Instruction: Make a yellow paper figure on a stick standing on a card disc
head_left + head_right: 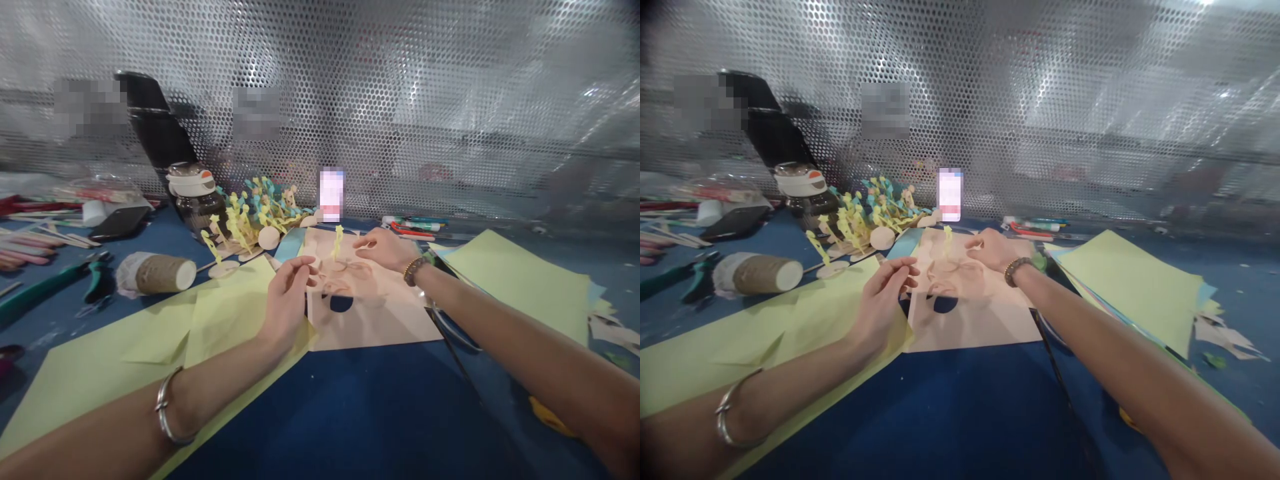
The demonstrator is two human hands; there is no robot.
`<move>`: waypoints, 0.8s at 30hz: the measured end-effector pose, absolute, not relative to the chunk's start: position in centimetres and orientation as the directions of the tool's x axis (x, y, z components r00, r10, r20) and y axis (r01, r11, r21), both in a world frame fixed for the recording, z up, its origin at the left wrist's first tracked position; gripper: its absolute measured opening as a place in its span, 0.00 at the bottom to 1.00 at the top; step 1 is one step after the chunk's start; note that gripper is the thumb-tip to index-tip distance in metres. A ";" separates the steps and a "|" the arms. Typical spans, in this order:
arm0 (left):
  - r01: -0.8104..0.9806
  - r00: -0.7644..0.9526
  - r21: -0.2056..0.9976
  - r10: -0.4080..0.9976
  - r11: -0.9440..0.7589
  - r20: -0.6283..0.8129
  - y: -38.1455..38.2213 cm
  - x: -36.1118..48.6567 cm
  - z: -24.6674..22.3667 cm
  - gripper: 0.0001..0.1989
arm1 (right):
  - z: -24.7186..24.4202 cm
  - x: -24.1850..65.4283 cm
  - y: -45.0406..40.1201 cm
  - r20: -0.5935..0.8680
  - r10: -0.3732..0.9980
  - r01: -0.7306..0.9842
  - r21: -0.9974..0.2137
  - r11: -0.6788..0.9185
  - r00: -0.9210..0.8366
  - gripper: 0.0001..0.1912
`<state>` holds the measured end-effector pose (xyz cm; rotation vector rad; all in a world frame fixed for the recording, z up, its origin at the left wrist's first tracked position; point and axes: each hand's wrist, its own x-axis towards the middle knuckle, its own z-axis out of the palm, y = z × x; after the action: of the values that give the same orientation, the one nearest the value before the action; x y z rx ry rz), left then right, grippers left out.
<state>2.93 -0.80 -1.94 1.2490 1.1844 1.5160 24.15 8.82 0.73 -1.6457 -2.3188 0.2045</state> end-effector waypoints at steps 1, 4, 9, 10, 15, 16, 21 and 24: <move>-0.016 -0.162 0.974 0.961 -0.227 0.222 -0.9 3.0 -1.8 0.08 | 0.8 24.1 8.9 0.145 0.939 0.899 -0.277 0.340 -0.311 0.12; 0.020 -0.120 0.963 0.956 -0.269 0.269 -1.5 3.1 -1.3 0.08 | 0.6 23.3 9.3 0.118 0.929 0.887 -0.277 0.370 -0.351 0.13; 0.222 0.280 0.872 0.885 -0.437 0.372 -3.4 3.6 -0.8 0.10 | -0.7 21.5 9.5 0.087 0.906 0.868 -0.262 0.421 -0.413 0.12; 0.274 0.387 0.830 0.846 -0.486 0.368 -3.7 3.7 -0.9 0.12 | -0.9 21.2 9.5 0.089 0.905 0.870 -0.251 0.425 -0.417 0.13; 0.337 0.687 0.636 0.643 -0.694 0.339 -4.4 3.8 -1.4 0.18 | -0.1 20.1 10.0 0.124 0.896 0.879 -0.175 0.443 -0.427 0.13; 0.338 0.704 0.611 0.623 -0.716 0.341 -4.4 3.8 -1.5 0.18 | 0.4 20.0 10.3 0.128 0.892 0.879 -0.161 0.449 -0.433 0.13; 0.378 0.682 0.594 0.648 -0.710 0.340 -4.2 3.6 -1.7 0.17 | 1.4 18.7 11.2 0.065 0.866 0.855 -0.136 0.500 -0.496 0.12; 0.376 0.675 0.602 0.653 -0.705 0.343 -4.2 3.5 -1.7 0.18 | 0.9 18.0 10.9 0.028 0.856 0.843 -0.158 0.514 -0.516 0.12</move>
<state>3.50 -4.15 -1.71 2.3974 0.7955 0.7564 18.01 10.92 0.92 -1.4886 -2.6430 0.1889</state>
